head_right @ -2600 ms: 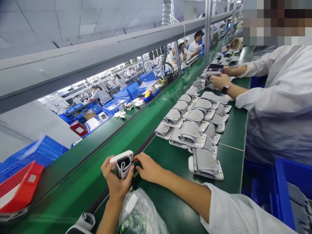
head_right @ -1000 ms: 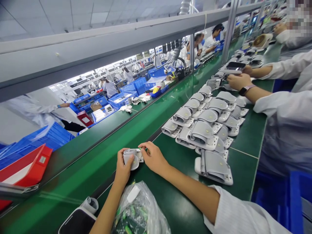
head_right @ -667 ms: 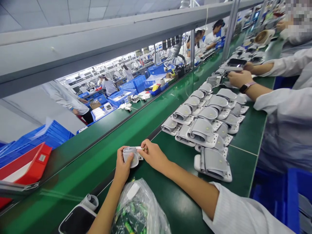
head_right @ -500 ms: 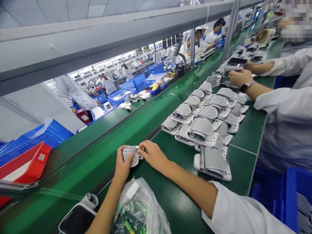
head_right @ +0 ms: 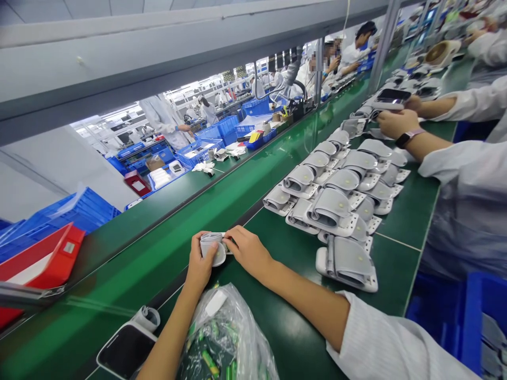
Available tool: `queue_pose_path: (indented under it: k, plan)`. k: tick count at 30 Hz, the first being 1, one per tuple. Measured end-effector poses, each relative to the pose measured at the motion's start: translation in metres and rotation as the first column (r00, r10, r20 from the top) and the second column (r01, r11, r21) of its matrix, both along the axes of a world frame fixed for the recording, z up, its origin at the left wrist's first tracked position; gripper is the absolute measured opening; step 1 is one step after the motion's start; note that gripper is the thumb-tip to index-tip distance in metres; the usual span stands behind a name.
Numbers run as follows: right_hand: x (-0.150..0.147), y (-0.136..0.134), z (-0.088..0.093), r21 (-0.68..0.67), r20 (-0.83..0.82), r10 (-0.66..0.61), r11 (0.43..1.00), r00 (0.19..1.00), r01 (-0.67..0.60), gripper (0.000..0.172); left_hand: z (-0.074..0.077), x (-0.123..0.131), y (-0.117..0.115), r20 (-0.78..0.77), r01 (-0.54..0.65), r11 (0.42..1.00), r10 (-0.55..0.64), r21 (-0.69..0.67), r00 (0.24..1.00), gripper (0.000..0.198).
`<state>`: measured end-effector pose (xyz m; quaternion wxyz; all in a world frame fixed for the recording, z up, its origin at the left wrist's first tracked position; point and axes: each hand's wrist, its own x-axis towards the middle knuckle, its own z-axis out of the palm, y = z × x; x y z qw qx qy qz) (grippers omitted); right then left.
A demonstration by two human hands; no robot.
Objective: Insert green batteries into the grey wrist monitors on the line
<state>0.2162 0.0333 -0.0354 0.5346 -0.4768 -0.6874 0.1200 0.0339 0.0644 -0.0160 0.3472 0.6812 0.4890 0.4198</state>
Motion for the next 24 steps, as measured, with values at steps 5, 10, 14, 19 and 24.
queue_pose_path:
  k: [5, 10, 14, 19, 24]
  plan:
    - [0.001, -0.001, 0.005, -0.047, 0.091, 0.017, 0.999, 0.996, -0.012, 0.013, 0.002, 0.001, -0.001, -0.027, -0.02, 1.0, 0.02, 0.018, 0.999, 0.051]
    - [-0.002, -0.01, 0.028, -0.226, 0.509, 0.003, 0.965, 0.861, 0.13, 0.02, 0.0, 0.001, -0.001, -0.026, -0.013, 1.0, 0.013, 0.005, 1.0, 0.05]
    - [-0.008, -0.018, 0.047, -0.254, 0.729, 0.02, 0.936, 0.685, 0.243, 0.024, 0.0, 0.002, 0.0, 0.024, 0.019, 1.0, -0.02, 0.017, 1.0, 0.047]
    - [-0.007, -0.018, 0.052, -0.268, 0.736, 0.036, 0.932, 0.676, 0.242, 0.023, -0.001, 0.002, 0.001, 0.024, 0.018, 0.999, -0.019, 0.037, 1.0, 0.047]
    - [-0.009, -0.016, 0.039, -0.328, 0.616, 0.026, 0.917, 0.788, 0.227, 0.014, -0.001, 0.001, 0.001, 0.041, 0.023, 0.999, -0.025, 0.034, 0.999, 0.047]
